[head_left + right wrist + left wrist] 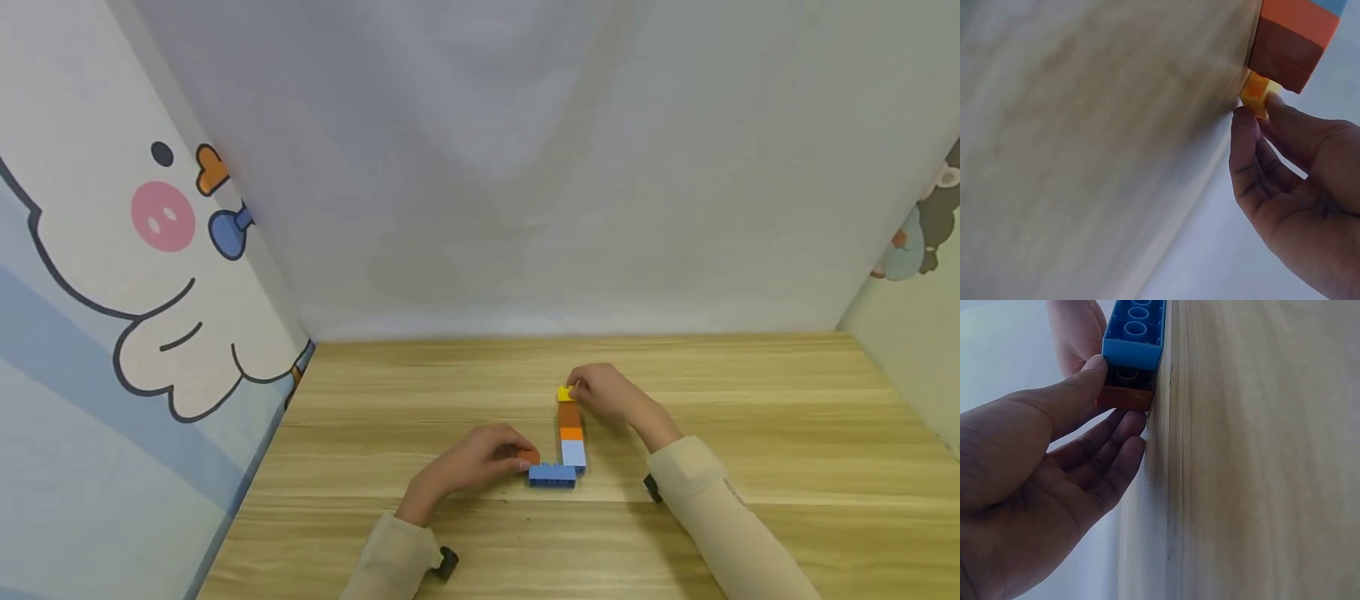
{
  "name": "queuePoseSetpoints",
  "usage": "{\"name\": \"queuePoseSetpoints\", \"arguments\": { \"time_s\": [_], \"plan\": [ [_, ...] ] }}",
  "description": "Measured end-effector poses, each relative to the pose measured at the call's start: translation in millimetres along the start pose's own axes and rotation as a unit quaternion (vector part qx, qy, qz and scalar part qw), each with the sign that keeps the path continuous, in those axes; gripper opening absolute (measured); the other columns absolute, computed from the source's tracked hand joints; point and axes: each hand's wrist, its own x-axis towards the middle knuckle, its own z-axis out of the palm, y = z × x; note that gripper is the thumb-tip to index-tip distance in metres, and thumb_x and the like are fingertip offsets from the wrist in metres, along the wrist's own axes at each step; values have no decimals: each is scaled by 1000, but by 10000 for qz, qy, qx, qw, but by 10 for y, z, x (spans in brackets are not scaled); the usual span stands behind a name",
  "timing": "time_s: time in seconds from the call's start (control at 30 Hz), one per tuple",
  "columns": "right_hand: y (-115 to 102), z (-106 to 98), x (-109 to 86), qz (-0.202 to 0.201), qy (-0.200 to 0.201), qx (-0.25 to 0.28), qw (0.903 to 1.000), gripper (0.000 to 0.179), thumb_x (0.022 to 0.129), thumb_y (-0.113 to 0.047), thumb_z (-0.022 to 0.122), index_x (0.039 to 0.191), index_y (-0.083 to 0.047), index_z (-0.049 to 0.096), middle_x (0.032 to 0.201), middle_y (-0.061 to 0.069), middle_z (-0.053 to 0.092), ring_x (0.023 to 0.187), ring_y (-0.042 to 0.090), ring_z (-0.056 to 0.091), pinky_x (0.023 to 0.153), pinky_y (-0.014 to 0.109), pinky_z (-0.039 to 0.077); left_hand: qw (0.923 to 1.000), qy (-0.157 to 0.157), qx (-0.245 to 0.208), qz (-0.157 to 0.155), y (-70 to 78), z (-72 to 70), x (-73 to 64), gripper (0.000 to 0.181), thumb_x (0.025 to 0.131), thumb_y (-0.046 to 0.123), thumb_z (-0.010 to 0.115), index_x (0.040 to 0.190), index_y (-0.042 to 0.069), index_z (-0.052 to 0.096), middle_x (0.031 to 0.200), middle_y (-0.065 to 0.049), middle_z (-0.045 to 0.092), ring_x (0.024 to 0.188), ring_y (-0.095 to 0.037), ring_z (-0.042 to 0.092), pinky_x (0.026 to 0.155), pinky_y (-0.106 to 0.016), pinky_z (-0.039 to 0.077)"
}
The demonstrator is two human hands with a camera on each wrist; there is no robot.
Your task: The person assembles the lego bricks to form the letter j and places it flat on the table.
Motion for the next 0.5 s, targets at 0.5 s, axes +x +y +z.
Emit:
{"name": "queuePoseSetpoints", "arguments": {
  "time_s": [0.5],
  "plan": [
    [20,15,-45,64,147,56,9999,22,102,-9,58,113,4,72,106,19,75,95,28,69,86,45,58,9998,-67,-184,-68,6,15,18,32,103,29,62,130,12,68,124,-4,71,115,-18,66,98,-30,53]
  ]
}}
